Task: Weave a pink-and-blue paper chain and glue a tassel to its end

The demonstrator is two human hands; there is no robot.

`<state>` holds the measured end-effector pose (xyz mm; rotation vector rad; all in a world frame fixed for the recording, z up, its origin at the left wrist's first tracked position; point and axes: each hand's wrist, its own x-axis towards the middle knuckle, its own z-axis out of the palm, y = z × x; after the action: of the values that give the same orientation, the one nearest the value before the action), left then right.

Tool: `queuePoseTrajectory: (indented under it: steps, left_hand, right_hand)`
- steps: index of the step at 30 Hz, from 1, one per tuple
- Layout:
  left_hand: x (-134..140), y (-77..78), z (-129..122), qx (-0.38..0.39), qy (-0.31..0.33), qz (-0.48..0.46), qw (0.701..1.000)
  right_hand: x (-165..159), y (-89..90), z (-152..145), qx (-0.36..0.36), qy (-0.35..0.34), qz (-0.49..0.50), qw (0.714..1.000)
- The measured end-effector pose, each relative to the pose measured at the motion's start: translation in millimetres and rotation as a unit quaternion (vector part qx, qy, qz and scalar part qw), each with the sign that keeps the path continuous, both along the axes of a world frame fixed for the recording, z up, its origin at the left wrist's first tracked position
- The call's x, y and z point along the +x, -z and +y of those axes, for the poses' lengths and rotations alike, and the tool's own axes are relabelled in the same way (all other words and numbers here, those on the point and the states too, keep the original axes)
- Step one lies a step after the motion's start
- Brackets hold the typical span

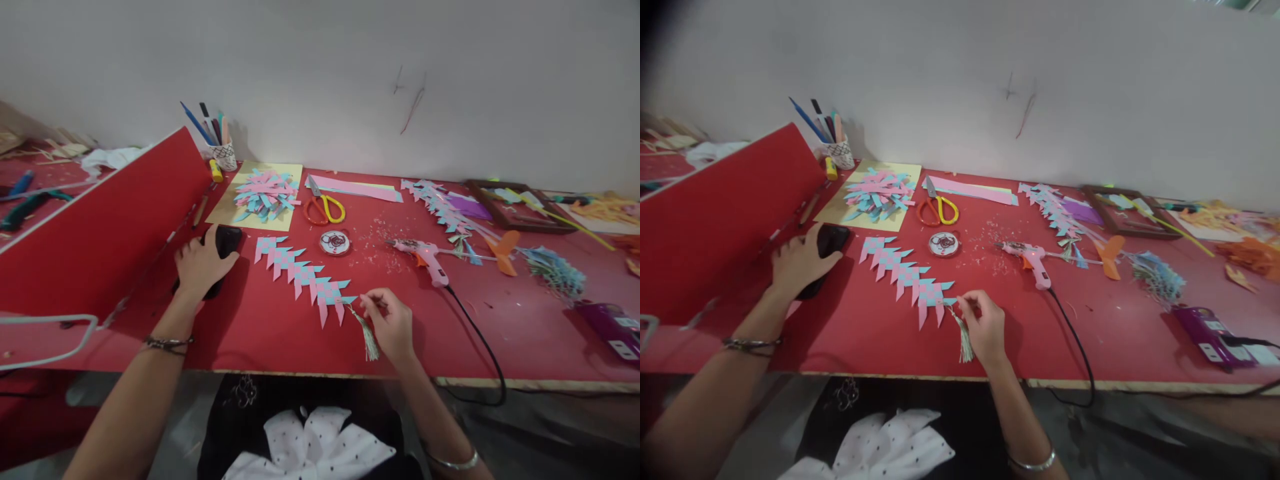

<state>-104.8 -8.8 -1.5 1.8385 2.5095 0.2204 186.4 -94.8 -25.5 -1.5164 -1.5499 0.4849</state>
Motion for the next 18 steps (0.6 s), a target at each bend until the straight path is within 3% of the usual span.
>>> queuePoseTrajectory:
  steps: [4, 6, 8, 10, 12, 14, 18]
  left_hand:
    - [11, 0.9, -5, 0.038, 0.001, -0.005, 0.999]
    - [23, 1.5, -14, 0.091, 0.055, -0.012, 0.994]
    - [42, 2.0, -29, 0.117, 0.191, -0.066, 0.972]
    - [61, 2.2, -44, 0.081, 0.357, -0.136, 0.921]
    - [79, 1.7, -57, 0.056, 0.465, -0.181, 0.865]
    - [92, 0.7, -63, 0.043, 0.493, -0.214, 0.842]
    - [105, -2.2, -62, 0.035, 0.488, -0.257, 0.833]
  right_hand:
    - [1, -1.2, 0, 0.023, 0.026, -0.019, 0.999]
    - [1, -1.2, 0, 0.035, 0.047, -0.026, 0.998]
    - [0, -0.4, 1, 0.035, 0.053, -0.027, 0.998]
    - [0, 0.9, 2, 0.024, 0.044, -0.021, 0.999]
    - [0, 2.2, 3, 0.009, 0.027, -0.012, 1.0]
    - [1, 3.0, 4, 0.0, 0.015, 0.0, 1.0]
    - [2, 2.6, 3, -0.006, 0.005, 0.024, 1.0]
